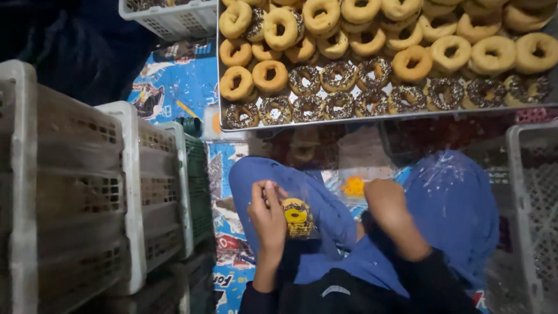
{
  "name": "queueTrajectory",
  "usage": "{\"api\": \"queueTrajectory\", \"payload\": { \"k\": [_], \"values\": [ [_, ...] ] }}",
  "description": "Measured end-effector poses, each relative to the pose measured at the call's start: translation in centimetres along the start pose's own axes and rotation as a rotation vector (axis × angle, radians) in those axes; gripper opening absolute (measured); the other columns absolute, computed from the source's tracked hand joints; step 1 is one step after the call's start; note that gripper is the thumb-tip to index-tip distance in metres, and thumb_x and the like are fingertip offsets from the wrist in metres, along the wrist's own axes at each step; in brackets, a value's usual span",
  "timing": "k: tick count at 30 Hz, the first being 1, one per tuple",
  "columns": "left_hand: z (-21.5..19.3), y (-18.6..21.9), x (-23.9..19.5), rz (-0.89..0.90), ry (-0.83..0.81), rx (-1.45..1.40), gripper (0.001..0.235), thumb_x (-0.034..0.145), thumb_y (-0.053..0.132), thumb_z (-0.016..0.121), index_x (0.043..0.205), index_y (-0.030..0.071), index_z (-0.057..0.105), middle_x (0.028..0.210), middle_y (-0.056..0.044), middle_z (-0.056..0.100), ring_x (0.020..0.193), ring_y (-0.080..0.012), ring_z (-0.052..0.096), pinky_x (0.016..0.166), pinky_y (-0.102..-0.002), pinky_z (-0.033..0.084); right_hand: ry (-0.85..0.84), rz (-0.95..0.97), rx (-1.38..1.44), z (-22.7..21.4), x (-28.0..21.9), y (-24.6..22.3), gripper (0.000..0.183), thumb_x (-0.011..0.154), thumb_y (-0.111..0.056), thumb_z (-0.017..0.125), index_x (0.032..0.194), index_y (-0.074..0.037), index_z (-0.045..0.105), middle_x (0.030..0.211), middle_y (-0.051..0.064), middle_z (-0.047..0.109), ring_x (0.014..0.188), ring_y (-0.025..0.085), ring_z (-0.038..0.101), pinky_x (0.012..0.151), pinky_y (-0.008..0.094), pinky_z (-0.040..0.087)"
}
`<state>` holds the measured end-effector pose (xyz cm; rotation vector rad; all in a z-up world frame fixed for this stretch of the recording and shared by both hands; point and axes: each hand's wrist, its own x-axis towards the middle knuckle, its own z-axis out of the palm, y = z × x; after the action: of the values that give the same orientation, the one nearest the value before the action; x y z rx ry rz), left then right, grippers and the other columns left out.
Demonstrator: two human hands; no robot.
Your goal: The person sits on the floor and repeatedly picks donuts from a metal tray, places them into small clear plastic bags, and sets the filled bags into a white plastic crate. The tray contains plain and chocolate-sprinkled donuts.
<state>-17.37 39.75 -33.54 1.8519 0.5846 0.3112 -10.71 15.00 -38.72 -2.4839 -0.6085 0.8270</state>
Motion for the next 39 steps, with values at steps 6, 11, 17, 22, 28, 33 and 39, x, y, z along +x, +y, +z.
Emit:
{"api": "queueTrajectory", "payload": {
  "k": [6,11,17,22,28,33,39],
  "values": [
    [0.7,0.8,1.8,0.044,-0.023,0.036,0.023,0.106,0.021,0.052,0.099,0.0,0.06,0.071,-0.01,0.067,0.063,-0.0203,0.066,0.058,-0.035,0.05,0.229,-0.598,0.827,-0.4,4.1,-7.0,0.026,0.093,-0.015,0.067,0.111,0.003,0.066,0.112,0.01,0.066,0.106,0.021,0.063,0.09,0.033,0.051],
    [-0.7,-1.1,3.2,0.296,0.2,0.127,0.021,0.103,0.018,0.064,0.095,-0.002,0.062,0.088,-0.014,0.065,0.081,-0.0255,0.066,0.076,-0.038,0.053,0.51,-0.316,1.21,3.3,8.5,-9.5,0.02,0.099,-0.01,0.076,0.087,0.004,0.068,0.097,0.007,0.07,0.091,0.015,0.062,0.084,0.029,0.05],
    [-1.8,-4.9,-0.2,0.133,0.101,0.268,0.018,0.098,0.016,0.066,0.091,-0.001,0.065,0.086,-0.014,0.065,0.078,-0.029,0.065,0.07,-0.039,0.051,0.329,0.191,1.554,12.2,7.5,-7.7,0.011,0.086,-0.009,0.078,0.089,0.001,0.075,0.081,0.011,0.076,0.067,0.01,0.068,0.062,0.023,0.053],
    [-1.6,-8.2,-1.0,0.035,0.036,0.358,0.021,0.098,0.018,0.067,0.089,-0.001,0.064,0.079,-0.014,0.066,0.068,-0.0263,0.066,0.062,-0.038,0.052,0.213,0.325,1.478,15.9,8.8,-4.9,0.017,0.09,-0.012,0.079,0.092,0.004,0.072,0.077,0.012,0.075,0.057,0.012,0.063,0.051,0.023,0.045],
    [-1.0,-11.0,1.3,-0.126,-0.015,-0.101,0.022,0.1,0.014,0.068,0.087,-0.003,0.062,0.074,-0.01,0.063,0.065,-0.0142,0.061,0.058,-0.03,0.054,0.462,0.084,1.376,13.3,9.4,-2.8,0.025,0.104,-0.023,0.063,0.105,-0.001,0.073,0.087,0.008,0.07,0.074,0.01,0.064,0.065,0.023,0.051],
    [-0.8,-11.0,2.1,-0.372,-0.12,-0.549,0.018,0.098,0.011,0.065,0.085,0.0,0.06,0.072,-0.008,0.064,0.06,-0.0151,0.067,0.058,-0.034,0.065,0.427,-0.31,0.991,7.3,6.0,-3.7,0.027,0.098,-0.021,0.064,0.118,-0.006,0.073,0.128,0.011,0.069,0.123,0.022,0.061,0.107,0.037,0.045],
    [-1.3,-6.7,2.3,-0.458,-0.275,-0.65,0.019,0.099,0.012,0.063,0.085,-0.001,0.061,0.069,-0.009,0.062,0.055,-0.0204,0.069,0.053,-0.034,0.061,0.554,-0.576,0.661,1.4,5.1,-5.0,0.064,0.072,-0.026,0.084,0.128,-0.001,0.064,0.146,0.02,0.054,0.142,0.033,0.045,0.119,0.05,0.028]
  ]
}}
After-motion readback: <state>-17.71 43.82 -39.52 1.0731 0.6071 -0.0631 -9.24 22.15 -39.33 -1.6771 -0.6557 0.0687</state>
